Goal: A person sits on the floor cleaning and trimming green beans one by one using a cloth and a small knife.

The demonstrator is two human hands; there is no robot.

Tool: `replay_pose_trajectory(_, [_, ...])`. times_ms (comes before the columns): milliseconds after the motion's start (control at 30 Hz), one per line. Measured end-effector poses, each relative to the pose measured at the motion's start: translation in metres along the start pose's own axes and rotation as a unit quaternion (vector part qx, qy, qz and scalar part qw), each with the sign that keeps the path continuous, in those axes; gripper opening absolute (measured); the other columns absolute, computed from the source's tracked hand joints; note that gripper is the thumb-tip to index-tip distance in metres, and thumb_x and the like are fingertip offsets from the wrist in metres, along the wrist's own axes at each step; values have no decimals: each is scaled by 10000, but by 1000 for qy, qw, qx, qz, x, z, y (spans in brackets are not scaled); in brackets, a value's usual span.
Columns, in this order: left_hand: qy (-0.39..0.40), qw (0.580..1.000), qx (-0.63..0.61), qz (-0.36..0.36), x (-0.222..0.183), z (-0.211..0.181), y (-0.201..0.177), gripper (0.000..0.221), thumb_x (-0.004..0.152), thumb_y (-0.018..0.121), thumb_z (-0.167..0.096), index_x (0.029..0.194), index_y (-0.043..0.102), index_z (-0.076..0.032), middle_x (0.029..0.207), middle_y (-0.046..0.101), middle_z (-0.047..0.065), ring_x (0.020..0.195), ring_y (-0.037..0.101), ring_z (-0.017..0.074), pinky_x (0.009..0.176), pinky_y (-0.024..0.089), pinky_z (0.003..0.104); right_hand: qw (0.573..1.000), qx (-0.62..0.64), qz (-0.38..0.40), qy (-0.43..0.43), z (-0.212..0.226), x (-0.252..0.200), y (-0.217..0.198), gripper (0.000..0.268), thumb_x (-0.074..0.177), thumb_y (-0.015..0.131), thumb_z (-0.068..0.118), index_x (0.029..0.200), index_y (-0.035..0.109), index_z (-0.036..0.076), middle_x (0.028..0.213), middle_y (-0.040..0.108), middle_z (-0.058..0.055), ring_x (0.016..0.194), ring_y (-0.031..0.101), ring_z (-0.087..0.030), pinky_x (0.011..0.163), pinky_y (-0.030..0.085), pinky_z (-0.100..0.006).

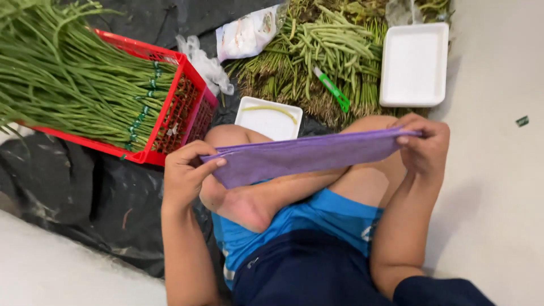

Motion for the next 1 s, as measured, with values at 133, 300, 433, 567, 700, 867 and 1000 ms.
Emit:
replay_pose_trajectory(133, [-1,999,-35,10,0,-1,0,148,791,762,90,908,701,22,880,646,52,743,532,106,683,419,200,999,6,-33,8,2,1,-2,162,769,780,-33,904,729,42,963,718,-119,839,700,-157,797,616,-200])
replay_pose_trajectory(300, [12,998,-46,39,-4,-4,3,178,785,728,104,932,709,5,924,655,51,746,509,91,663,384,191,999,23,-34,2,8,-8,-7,197,763,793,-24,888,688,86,928,708,-108,874,706,-197,836,617,-272])
replay_pose_trajectory(433, [-7,997,-74,21,-11,-3,-2,194,775,741,128,936,704,26,932,661,72,758,547,106,683,423,188,999,26,-43,16,13,-9,-5,202,767,773,-64,888,680,67,940,703,-130,849,714,-193,758,624,-222])
replay_pose_trajectory(567, [-31,992,-121,1,-19,8,-11,215,787,737,151,960,687,34,933,684,85,770,622,107,722,523,188,999,-8,-37,30,28,-9,5,215,779,760,-81,913,665,57,962,717,-132,766,701,-135,706,617,-182])
replay_pose_trajectory(700, [-38,991,-127,-2,-26,3,-14,211,773,757,143,929,683,22,915,691,78,747,618,99,705,522,183,998,-50,-20,16,42,-12,8,248,775,762,-65,910,629,95,949,708,-108,824,706,-133,778,620,-201])
replay_pose_trajectory(867, [-29,994,-106,18,-33,-15,-17,202,764,777,116,901,681,4,886,687,52,687,545,62,638,452,164,999,-35,28,-2,66,-14,27,229,766,763,-32,889,633,110,865,689,-74,809,678,-141,785,583,-232])
replay_pose_trajectory(1000, [-38,995,-72,51,-31,-19,-16,176,762,800,72,876,690,-5,862,688,47,652,519,66,594,431,175,998,-53,28,10,67,-13,22,239,740,739,-58,846,606,110,847,675,-71,756,637,-142,796,564,-265])
Point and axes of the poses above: each hand's wrist, its own x-axis towards the middle knuckle, its own y-axis out of the palm, z = x × y, the point moved 7 cm from there along x, towards the middle knuckle
